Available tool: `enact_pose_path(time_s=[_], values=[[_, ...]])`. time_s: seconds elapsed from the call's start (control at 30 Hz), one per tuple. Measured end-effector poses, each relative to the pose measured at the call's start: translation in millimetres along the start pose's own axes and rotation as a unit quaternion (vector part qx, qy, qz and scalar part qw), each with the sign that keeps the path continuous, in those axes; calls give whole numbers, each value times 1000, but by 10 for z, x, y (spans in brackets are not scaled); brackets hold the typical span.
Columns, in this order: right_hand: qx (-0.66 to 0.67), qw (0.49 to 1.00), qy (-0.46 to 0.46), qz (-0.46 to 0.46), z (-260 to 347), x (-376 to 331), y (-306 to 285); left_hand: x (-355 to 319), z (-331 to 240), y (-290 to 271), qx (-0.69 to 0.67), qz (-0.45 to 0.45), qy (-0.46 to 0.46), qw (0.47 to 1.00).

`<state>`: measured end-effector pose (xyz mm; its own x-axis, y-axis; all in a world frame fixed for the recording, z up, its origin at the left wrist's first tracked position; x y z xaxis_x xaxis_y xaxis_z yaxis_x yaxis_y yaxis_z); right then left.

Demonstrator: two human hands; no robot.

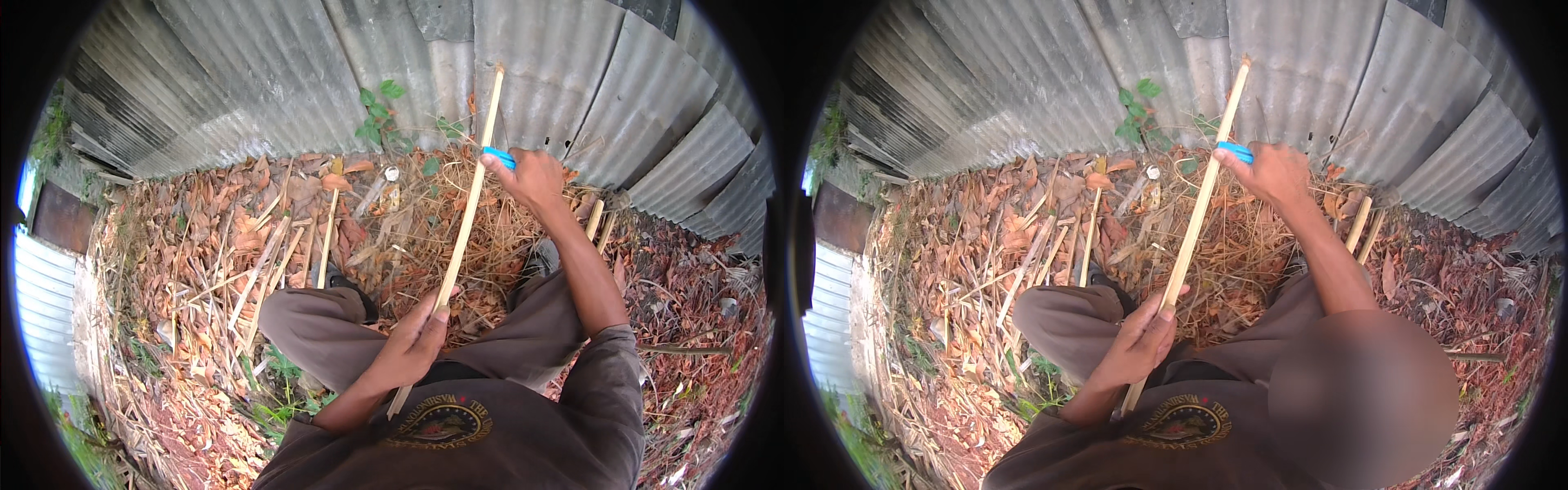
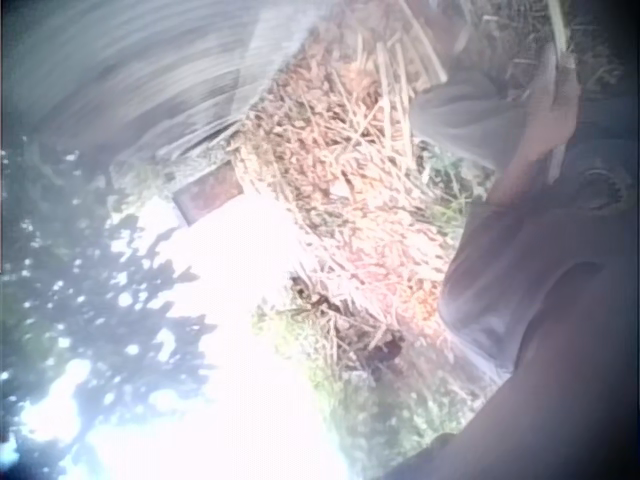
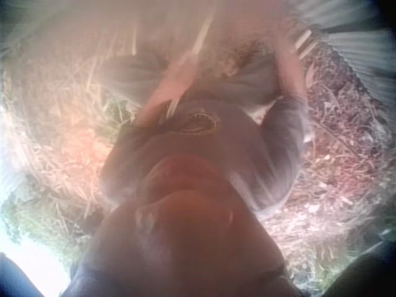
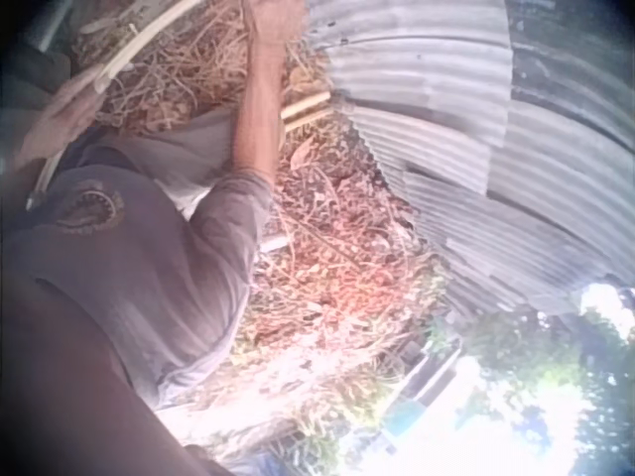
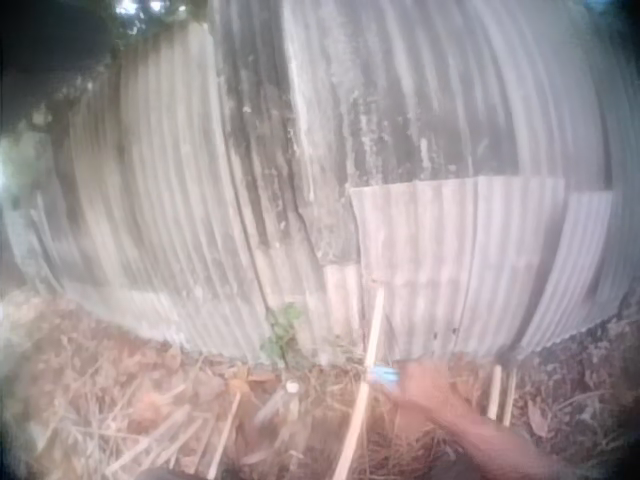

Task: The person sits on the ground and uses a blue utility knife to shave the surface of a long bamboo stick. They hold the stick with their left hand and scrape along its length with the knife in their right hand, removing thin strips of bamboo.

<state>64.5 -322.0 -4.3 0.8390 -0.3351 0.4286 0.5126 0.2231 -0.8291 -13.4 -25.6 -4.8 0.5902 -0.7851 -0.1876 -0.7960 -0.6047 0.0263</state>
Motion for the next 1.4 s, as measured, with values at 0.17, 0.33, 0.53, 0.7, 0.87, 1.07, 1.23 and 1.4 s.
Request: enact_pose_path(time_s=[0.17,0.33,0.53,0.7,0.87,1.07,1.23,1.4], values=[[15,995,-67,67,276,-315,51,-33,58,-82,-33,-26,-22,999],[45,975,-217,20,605,-567,21,6,59,-147,64,-56,26,996],[14,994,-109,3,276,-262,63,53,59,-111,101,-71,48,991],[-10,999,36,17,-214,21,-147,-128,-23,-32,129,-13,52,990],[66,980,-182,38,586,-631,74,-91,96,-161,135,-67,37,988],[57,996,-73,-17,283,-255,-88,-117,-14,-139,191,-74,55,977],[38,985,-167,15,526,-521,-13,-81,-155,-175,310,-126,47,941],[11,996,-80,25,281,-248,-140,-165,-140,-150,348,-110,52,929]])
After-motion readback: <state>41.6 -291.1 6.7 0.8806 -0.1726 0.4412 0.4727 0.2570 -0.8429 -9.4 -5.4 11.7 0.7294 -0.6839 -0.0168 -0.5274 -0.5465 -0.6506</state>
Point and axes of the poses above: each hand's wrist, its own x-axis towards the middle knuckle, its own y-axis out of the palm, z = x × y, the point moved 3 cm from there along x, towards the middle knuckle, and after that the axes turned 5 degrees about x, right-handed, at the moved point
